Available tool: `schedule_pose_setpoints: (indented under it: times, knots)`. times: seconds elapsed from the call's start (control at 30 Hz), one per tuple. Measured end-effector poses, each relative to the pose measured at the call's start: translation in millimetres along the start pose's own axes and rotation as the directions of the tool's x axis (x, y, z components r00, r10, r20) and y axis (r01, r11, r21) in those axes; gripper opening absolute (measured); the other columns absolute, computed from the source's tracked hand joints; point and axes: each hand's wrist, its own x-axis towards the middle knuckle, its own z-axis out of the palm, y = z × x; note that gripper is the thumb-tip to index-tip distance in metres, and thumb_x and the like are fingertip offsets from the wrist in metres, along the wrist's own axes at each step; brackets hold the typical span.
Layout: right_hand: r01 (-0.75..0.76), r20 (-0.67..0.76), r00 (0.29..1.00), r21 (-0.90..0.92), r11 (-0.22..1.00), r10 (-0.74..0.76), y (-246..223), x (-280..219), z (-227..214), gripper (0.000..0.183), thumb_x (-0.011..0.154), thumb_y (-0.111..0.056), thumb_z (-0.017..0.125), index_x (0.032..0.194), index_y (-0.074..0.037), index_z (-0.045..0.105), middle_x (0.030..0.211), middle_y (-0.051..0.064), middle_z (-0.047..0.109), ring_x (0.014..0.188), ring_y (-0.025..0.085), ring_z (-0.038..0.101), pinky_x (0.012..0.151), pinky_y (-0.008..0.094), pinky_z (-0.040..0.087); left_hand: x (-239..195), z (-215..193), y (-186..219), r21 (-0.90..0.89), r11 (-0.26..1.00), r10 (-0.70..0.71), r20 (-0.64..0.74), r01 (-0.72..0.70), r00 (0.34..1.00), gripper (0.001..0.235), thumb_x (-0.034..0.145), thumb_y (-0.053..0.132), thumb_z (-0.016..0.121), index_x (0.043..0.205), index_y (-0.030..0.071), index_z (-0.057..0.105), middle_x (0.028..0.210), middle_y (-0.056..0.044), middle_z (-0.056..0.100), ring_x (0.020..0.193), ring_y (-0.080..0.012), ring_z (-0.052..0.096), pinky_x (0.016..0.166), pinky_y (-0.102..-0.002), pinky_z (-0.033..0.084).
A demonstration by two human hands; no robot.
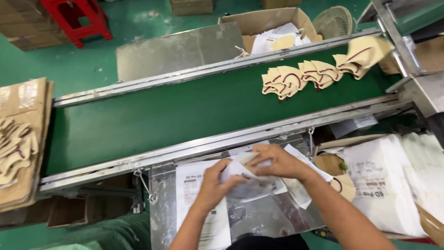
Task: The person organizes fabric face mask components on a conveyor belt and then places stacks of the masks into plastic packaging.
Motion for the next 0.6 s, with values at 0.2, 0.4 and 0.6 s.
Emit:
schedule_pose_setpoints:
  times: [0.2,0.4,0.6]
  knots:
    - [-0.054,0.005,0.998,0.260,0.964,0.055,48,-12,39,0.020,0.083,-0.013,0.072,0.099,-0.002,0.078,0.091,0.011,0.079,0.083,0.019,0.072,0.077,0.033,0.057,-18,11,-31,-0.014,1.000,0.015,-0.165,-0.017,0.986,0.021,0.081,0.016,0.085,0.093,0.001,0.075,0.079,-0.006,0.076,0.069,-0.0136,0.067,0.064,-0.027,0.054]
    - [-0.092,-0.229,0.967,0.108,0.990,0.115,-28,10,24,0.043,0.081,-0.024,0.079,0.118,-0.004,0.066,0.100,0.011,0.074,0.085,0.020,0.067,0.074,0.034,0.055,-18,-1,-11,-0.160,0.955,-0.281,-0.209,0.251,0.937,0.013,0.086,0.014,0.078,0.091,0.002,0.078,0.072,-0.004,0.075,0.064,-0.0090,0.063,0.059,-0.025,0.052]
    - [-0.078,-0.273,0.959,-0.003,0.997,0.075,11,6,76,0.033,0.093,-0.029,0.075,0.110,-0.001,0.071,0.097,0.015,0.075,0.090,0.026,0.069,0.080,0.039,0.055,-24,-1,-20,-0.022,0.986,-0.163,-0.244,0.162,0.956,0.014,0.086,0.016,0.077,0.086,0.002,0.077,0.068,-0.002,0.071,0.060,-0.0087,0.059,0.056,-0.025,0.046]
